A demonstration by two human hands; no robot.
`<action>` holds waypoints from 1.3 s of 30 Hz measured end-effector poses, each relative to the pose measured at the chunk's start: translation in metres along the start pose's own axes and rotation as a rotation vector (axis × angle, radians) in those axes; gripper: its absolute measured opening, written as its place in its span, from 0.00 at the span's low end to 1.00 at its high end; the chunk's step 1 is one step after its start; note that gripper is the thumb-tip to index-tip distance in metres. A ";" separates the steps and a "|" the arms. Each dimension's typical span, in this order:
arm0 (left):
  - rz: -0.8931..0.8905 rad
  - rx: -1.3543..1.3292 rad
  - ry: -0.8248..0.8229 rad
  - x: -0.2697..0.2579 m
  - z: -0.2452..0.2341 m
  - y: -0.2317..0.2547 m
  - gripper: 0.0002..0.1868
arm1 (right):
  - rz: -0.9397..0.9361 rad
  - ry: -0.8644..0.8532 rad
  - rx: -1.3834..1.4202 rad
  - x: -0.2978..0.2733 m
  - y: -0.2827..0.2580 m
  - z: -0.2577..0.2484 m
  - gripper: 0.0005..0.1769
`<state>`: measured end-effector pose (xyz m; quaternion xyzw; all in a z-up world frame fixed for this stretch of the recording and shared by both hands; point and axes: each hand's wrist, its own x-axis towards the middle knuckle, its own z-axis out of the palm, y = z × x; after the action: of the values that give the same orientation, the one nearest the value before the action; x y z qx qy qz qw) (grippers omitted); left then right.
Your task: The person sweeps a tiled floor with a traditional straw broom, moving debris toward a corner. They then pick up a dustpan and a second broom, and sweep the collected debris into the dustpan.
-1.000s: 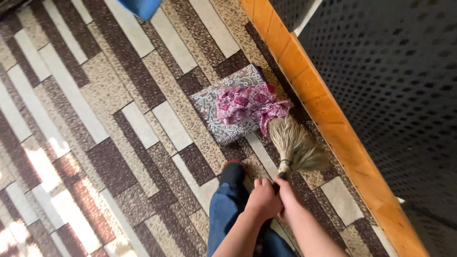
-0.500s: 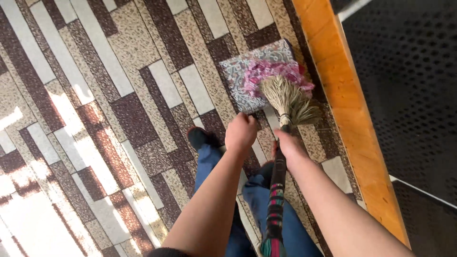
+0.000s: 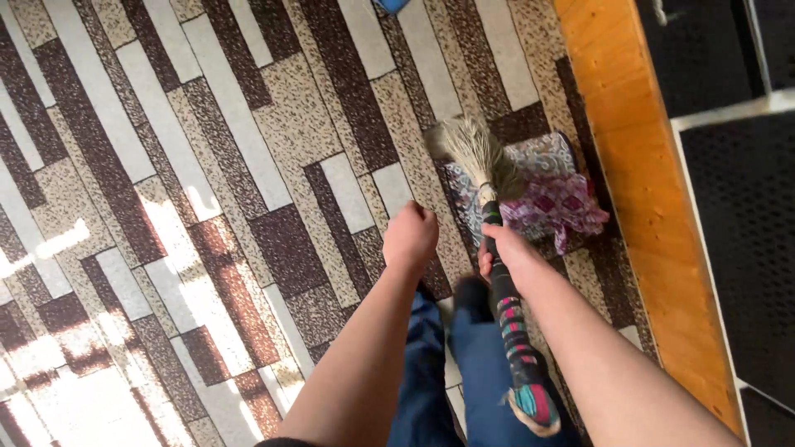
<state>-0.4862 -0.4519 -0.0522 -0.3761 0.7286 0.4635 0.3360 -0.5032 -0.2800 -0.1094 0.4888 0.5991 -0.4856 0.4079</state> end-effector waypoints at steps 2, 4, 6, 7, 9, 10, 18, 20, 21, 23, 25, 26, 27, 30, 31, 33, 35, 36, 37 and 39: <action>-0.006 0.001 0.024 0.013 -0.016 -0.001 0.22 | 0.048 -0.004 -0.032 0.005 -0.008 0.013 0.22; -0.035 -0.001 0.002 0.021 -0.028 -0.001 0.21 | 0.016 0.028 -0.076 0.001 -0.014 0.025 0.23; -0.044 -0.023 -0.004 0.030 -0.039 -0.002 0.21 | -0.004 0.029 -0.095 0.011 -0.017 0.038 0.27; -0.041 -0.052 -0.007 0.036 -0.044 0.002 0.21 | -0.038 0.032 -0.116 0.017 -0.024 0.044 0.33; -0.063 -0.038 -0.002 0.054 -0.055 0.006 0.21 | -0.025 0.013 -0.137 0.024 -0.043 0.059 0.34; -0.081 -0.021 -0.002 0.063 -0.060 0.009 0.22 | -0.012 -0.002 -0.153 0.028 -0.052 0.066 0.35; -0.019 0.017 0.058 0.142 -0.107 0.058 0.17 | -0.011 0.057 -0.260 0.079 -0.140 0.088 0.23; -0.011 0.019 0.066 0.152 -0.122 0.079 0.18 | -0.057 0.056 -0.262 0.091 -0.161 0.097 0.23; -0.009 0.103 0.062 0.157 -0.131 0.087 0.18 | -0.101 0.085 -0.251 0.089 -0.173 0.105 0.25; -0.006 0.187 0.053 0.165 -0.148 0.104 0.19 | -0.142 0.119 -0.239 0.077 -0.198 0.119 0.26; 0.004 0.198 0.085 0.172 -0.165 0.122 0.18 | -0.218 0.195 -0.517 0.055 -0.226 0.134 0.30; 0.009 0.202 0.078 0.189 -0.163 0.118 0.18 | -0.214 0.201 -0.510 0.063 -0.229 0.137 0.30; 0.040 0.212 0.094 0.206 -0.163 0.115 0.16 | -0.225 0.209 -0.521 0.070 -0.234 0.141 0.32; 0.098 0.262 0.108 0.245 -0.167 0.122 0.14 | -0.220 0.237 -0.443 0.068 -0.259 0.159 0.31; 0.110 0.305 0.110 0.254 -0.171 0.123 0.13 | -0.198 0.243 -0.360 0.063 -0.266 0.170 0.28; 0.139 0.347 0.120 0.273 -0.183 0.134 0.12 | -0.224 0.254 -0.356 0.070 -0.277 0.179 0.27; 0.170 0.390 0.127 0.290 -0.194 0.141 0.12 | -0.247 0.267 -0.350 0.070 -0.287 0.188 0.27; 0.194 0.432 0.155 0.299 -0.199 0.144 0.12 | -0.258 0.268 -0.433 0.065 -0.294 0.192 0.25; 0.219 0.472 0.182 0.307 -0.203 0.147 0.12 | -0.269 0.270 -0.517 0.062 -0.301 0.195 0.25; 0.233 0.529 0.218 0.331 -0.203 0.146 0.11 | -0.267 0.275 -0.586 0.059 -0.313 0.200 0.26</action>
<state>-0.8033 -0.6768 -0.1976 -0.2369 0.8939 0.2501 0.2867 -0.8192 -0.4805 -0.1481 0.3292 0.8209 -0.2718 0.3792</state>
